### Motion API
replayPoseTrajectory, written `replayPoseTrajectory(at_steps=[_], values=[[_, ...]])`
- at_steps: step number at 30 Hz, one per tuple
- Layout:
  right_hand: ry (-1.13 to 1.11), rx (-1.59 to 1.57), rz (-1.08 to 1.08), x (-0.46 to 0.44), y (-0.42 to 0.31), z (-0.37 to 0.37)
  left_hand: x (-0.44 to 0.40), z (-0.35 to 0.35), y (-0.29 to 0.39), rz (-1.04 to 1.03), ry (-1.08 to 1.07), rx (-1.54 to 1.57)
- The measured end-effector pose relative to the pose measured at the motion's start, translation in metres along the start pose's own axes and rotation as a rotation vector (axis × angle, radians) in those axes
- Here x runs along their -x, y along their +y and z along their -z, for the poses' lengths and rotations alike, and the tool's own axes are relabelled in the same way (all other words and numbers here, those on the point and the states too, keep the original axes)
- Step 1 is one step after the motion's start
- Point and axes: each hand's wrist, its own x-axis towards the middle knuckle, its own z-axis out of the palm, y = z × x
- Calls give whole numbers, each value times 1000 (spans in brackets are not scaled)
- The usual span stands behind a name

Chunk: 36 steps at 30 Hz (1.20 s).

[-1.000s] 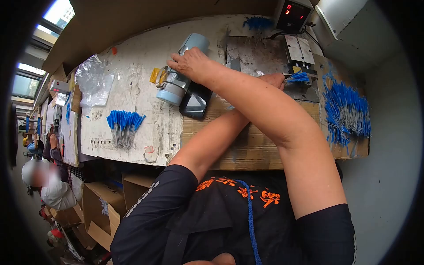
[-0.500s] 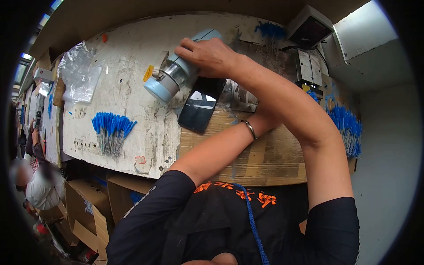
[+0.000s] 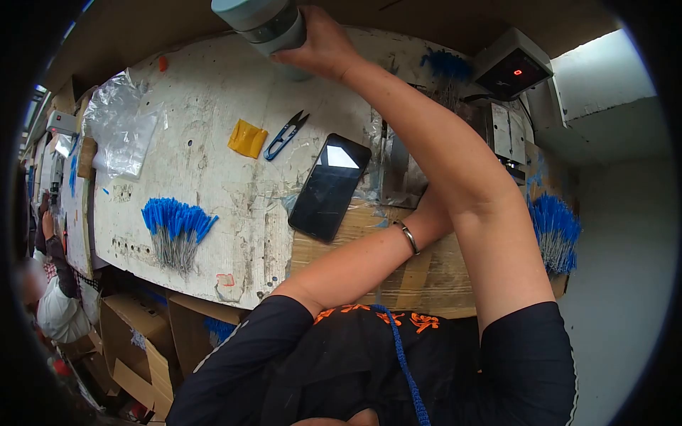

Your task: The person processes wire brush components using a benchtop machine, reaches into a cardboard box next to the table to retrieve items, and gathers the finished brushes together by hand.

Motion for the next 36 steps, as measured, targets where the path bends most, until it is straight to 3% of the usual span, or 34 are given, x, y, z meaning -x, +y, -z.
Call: replayPoseTrajectory(at_steps=[3, 5, 8, 11, 13, 17, 18, 20, 22, 28, 29, 31, 36], values=[[59, -108, -84, -16, 16, -9, 0, 1, 1, 25, 18, 32], [71, -363, -35, -27, 35, -16, 1, 3, 2, 48, -3, 24], [44, -226, -148, -34, 32, -7, -2, 7, 5, 83, -48, 23], [133, -247, -68, -35, 58, -25, -1, 6, 5, 118, -127, -17], [-39, -161, -466, -4, 36, -18, 0, 2, 2, 134, -168, -66], [-404, 330, -16, 67, -2, -9, 2, 3, 2, 95, -191, -161], [-394, 328, -12, 72, -1, -12, 6, 2, 1, 158, -236, -105], [-414, 415, 332, 78, 12, -29, 16, 1, -2, 197, -294, -64], [-438, 531, 419, 72, 20, -36, 19, -1, -6, 219, -325, -70], [-302, 443, 339, 34, 24, -70, 34, -5, -17, 17, -368, -273], [-291, 435, 324, 27, 20, -80, 55, -33, -45, 96, -392, -70], [-95, 399, 53, 14, 24, -96, 43, -24, -35, 127, -390, -52], [-383, 288, 96, 51, 9, -22, 7, 6, 1, 142, -283, -78]])
